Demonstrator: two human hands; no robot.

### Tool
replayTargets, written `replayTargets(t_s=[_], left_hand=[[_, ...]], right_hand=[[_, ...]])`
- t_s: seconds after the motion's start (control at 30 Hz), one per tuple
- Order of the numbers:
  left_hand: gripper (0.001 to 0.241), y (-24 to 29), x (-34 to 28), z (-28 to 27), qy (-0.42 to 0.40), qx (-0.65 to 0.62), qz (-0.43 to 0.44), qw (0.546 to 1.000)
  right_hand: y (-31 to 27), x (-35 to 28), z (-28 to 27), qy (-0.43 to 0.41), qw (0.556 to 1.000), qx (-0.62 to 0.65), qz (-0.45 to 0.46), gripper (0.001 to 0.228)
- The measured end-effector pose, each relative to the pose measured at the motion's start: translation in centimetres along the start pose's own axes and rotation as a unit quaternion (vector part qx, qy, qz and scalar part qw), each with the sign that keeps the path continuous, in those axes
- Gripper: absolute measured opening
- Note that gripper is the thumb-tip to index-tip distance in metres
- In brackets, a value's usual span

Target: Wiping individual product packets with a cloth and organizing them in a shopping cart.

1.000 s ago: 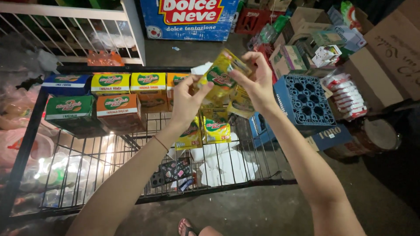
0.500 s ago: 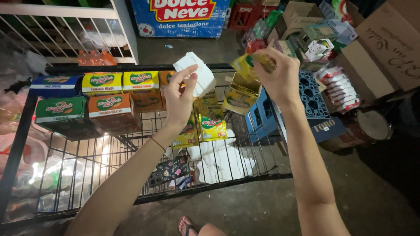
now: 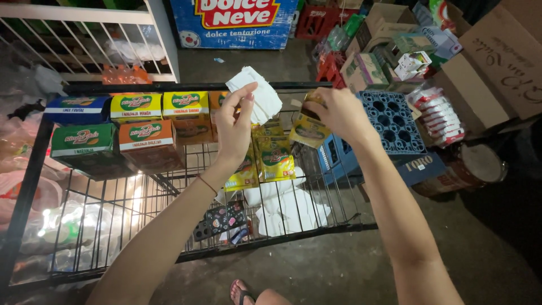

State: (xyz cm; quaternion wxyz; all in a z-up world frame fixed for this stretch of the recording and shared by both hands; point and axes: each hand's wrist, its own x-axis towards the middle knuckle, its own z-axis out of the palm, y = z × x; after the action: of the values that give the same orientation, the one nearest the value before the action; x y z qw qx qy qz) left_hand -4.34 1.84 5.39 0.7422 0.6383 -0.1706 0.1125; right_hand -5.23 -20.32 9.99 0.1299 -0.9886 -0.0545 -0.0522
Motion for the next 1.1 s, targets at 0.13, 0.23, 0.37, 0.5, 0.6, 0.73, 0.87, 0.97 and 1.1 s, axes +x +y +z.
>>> replayTargets(t_s=[0.13, 0.23, 0.37, 0.5, 0.6, 0.73, 0.87, 0.97, 1.1], left_hand=[[0.032, -0.2, -0.1, 0.1, 0.002, -0.007, -0.004, 1.000], [0.032, -0.2, 0.1, 0.2, 0.001, -0.010, -0.010, 1.000], [0.032, -0.7, 0.3, 0.3, -0.005, -0.008, -0.008, 1.000], [0.032, -1.5, 0.2, 0.1, -0.001, 0.000, -0.005, 1.000], [0.031, -3.0, 0.7, 0.2, 0.003, 0.011, -0.013, 1.000], [0.031, -4.0, 0.8, 0.4, -0.029, 0.028, -0.008, 0.999], [0.039, -3.2, 0.4, 0.7, -0.083, 0.051, -0.030, 0.995], [0.043, -3.2, 0.5, 0.9, -0.109, 0.135, -0.018, 0.985], [0.034, -8.3, 0.8, -0.4, -0.267, 0.490, 0.005, 0.830]], right_hand=[[-0.9, 0.8, 0.9, -0.079, 0.996, 0.001, 0.047, 0.041], [1.0, 1.8, 3.8, -0.109, 0.990, -0.031, 0.089, 0.074], [2.0, 2.2, 5.1, -0.111, 0.988, -0.060, 0.084, 0.082], [2.9, 2.5, 4.6, 0.035, 0.999, 0.008, 0.015, 0.071], [2.2, 2.6, 3.9, 0.185, 0.979, 0.081, -0.007, 0.049], [-1.0, 1.5, 4.3, 0.174, 0.910, 0.356, -0.122, 0.018], [0.4, 2.7, 7.2, 0.149, 0.897, 0.397, -0.125, 0.036], [0.7, 3.1, 6.8, 0.208, 0.905, 0.352, -0.117, 0.021], [1.0, 3.7, 6.4, 0.272, 0.904, 0.297, -0.141, 0.019]])
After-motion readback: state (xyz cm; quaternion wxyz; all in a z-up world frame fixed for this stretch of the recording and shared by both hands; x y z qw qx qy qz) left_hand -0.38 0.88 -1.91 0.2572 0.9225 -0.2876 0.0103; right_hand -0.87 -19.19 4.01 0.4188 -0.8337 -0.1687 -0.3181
